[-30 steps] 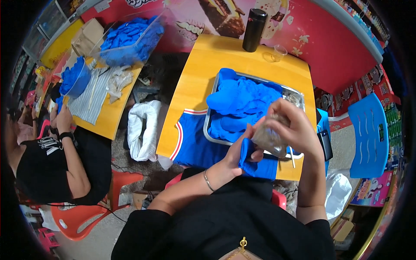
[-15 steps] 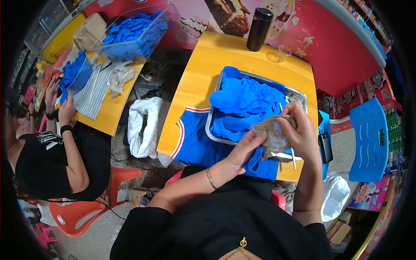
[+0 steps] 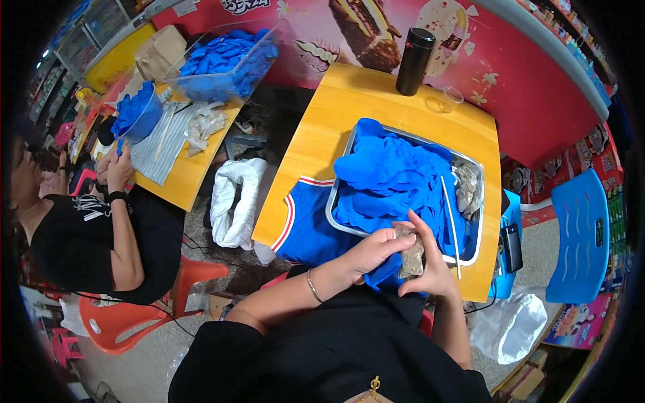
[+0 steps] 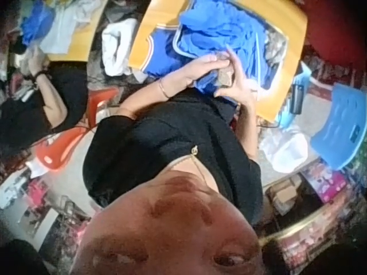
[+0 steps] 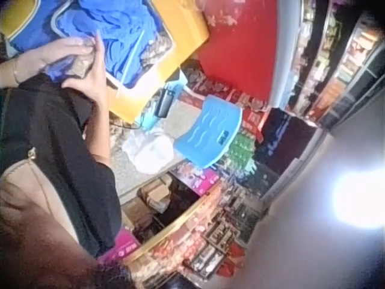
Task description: Manually folding and assembling small blue fabric pieces using a wooden stick.
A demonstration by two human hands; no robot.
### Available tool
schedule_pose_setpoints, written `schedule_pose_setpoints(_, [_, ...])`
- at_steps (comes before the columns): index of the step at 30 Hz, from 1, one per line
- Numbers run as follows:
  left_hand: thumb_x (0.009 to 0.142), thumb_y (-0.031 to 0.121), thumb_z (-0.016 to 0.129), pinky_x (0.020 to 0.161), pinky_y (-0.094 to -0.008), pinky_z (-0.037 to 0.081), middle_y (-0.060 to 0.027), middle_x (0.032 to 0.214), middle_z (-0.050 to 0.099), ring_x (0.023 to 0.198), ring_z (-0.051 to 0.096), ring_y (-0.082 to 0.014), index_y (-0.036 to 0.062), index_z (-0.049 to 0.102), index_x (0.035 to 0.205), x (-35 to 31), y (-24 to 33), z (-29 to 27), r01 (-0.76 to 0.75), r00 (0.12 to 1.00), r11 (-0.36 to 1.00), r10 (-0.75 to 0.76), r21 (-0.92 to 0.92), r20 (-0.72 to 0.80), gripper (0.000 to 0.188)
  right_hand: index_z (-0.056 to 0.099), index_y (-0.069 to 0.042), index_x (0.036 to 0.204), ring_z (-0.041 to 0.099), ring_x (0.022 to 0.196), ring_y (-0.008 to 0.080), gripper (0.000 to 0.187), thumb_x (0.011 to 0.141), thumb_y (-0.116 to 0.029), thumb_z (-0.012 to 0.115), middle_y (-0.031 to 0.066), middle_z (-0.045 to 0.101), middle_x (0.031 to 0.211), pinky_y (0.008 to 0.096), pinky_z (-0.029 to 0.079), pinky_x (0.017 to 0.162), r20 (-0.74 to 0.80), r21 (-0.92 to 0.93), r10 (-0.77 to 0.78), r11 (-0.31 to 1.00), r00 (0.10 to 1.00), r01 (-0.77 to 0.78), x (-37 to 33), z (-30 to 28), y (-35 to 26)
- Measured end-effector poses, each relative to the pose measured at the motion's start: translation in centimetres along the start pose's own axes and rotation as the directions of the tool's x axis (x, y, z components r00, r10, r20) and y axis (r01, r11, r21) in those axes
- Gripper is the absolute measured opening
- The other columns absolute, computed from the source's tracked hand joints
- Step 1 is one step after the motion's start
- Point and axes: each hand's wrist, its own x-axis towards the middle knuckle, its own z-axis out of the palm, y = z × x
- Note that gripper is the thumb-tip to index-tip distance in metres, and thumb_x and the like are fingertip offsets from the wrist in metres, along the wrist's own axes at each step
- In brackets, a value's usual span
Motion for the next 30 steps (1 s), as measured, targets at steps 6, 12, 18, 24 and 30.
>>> schedule_pose_setpoints(6, [0.092, 0.023, 0.048, 0.085, -0.0243, 0.041, -0.0029, 0.1, 0.06, 0.091, 0.056, -0.0092, 0.0029, 0.053, 0.108, -0.6, 0.5, -1.7, 0.022, 0.998, 0.992, -0.03, 0.124, 0.064, 0.026, 0.045, -0.001, 0.126, 0.053, 0.107, 0.0239, 0.069, 0.058, 0.001, 0.059, 0.0169, 0.055, 0.113, 0.0329, 0.038, 0.093, -0.043, -0.101, 0.245, 0.963, 0.969, -0.248, -1.0, -0.8, -0.4])
schedule_pose_setpoints(12, [0.093, 0.026, 0.045, 0.083, -0.0239, 0.041, -0.0017, 0.091, 0.061, 0.085, 0.055, -0.0079, 0.0053, 0.058, 0.099, -0.3, -1.2, -3.3, -0.058, 0.998, 0.983, 0.052, 0.175, 0.038, 0.025, 0.055, -0.001, 0.112, 0.059, 0.065, 0.0122, 0.048, 0.064, 0.001, 0.062, 0.0078, 0.063, 0.077, 0.0253, 0.047, 0.058, -0.066, -0.169, 0.49, 0.853, 0.869, -0.494, -1.1, -1.4, -1.8])
schedule_pose_setpoints(18, [0.094, 0.027, 0.042, 0.063, -0.0214, 0.045, -0.0049, 0.091, 0.058, 0.076, 0.055, -0.0089, 0.0052, 0.051, 0.108, -0.6, 1.0, -4.7, -0.026, 0.983, 0.994, 0.007, -0.105, -0.184, 0.028, 0.057, 0.002, 0.105, 0.058, 0.068, 0.0156, 0.028, 0.088, -0.018, 0.047, 0.009, 0.062, 0.075, 0.0261, 0.043, 0.06, -0.304, -0.262, 0.425, 0.823, 0.853, -0.504, -2.7, -2.6, -0.4])
schedule_pose_setpoints(24, [0.088, 0.008, 0.05, 0.075, -0.027, 0.048, -0.004, 0.1, 0.056, 0.089, 0.057, -0.0127, 0.0061, 0.045, 0.115, -1.0, 1.3, -4.7, -0.027, 0.984, 0.991, 0.003, -0.13, -0.178, 0.028, 0.047, 0.002, 0.122, 0.061, 0.079, 0.025, 0.039, 0.09, -0.019, 0.044, 0.0167, 0.062, 0.094, 0.032, 0.045, 0.075, -0.176, -0.286, 0.407, 0.85, 0.896, -0.442, -3.0, -1.9, -1.6])
schedule_pose_setpoints(30, [0.086, 0.009, 0.055, 0.072, -0.0258, 0.049, -0.0027, 0.096, 0.057, 0.086, 0.057, -0.012, 0.0074, 0.046, 0.112, -1.4, 0.6, -5.0, -0.03, 0.978, 0.989, -0.001, -0.146, -0.209, 0.028, 0.046, 0.0, 0.125, 0.057, 0.064, 0.0154, 0.039, 0.089, -0.015, 0.045, 0.013, 0.061, 0.091, 0.0266, 0.045, 0.06, -0.053, -0.205, 0.243, 0.947, 0.969, -0.248, -2.5, -1.4, -2.0])
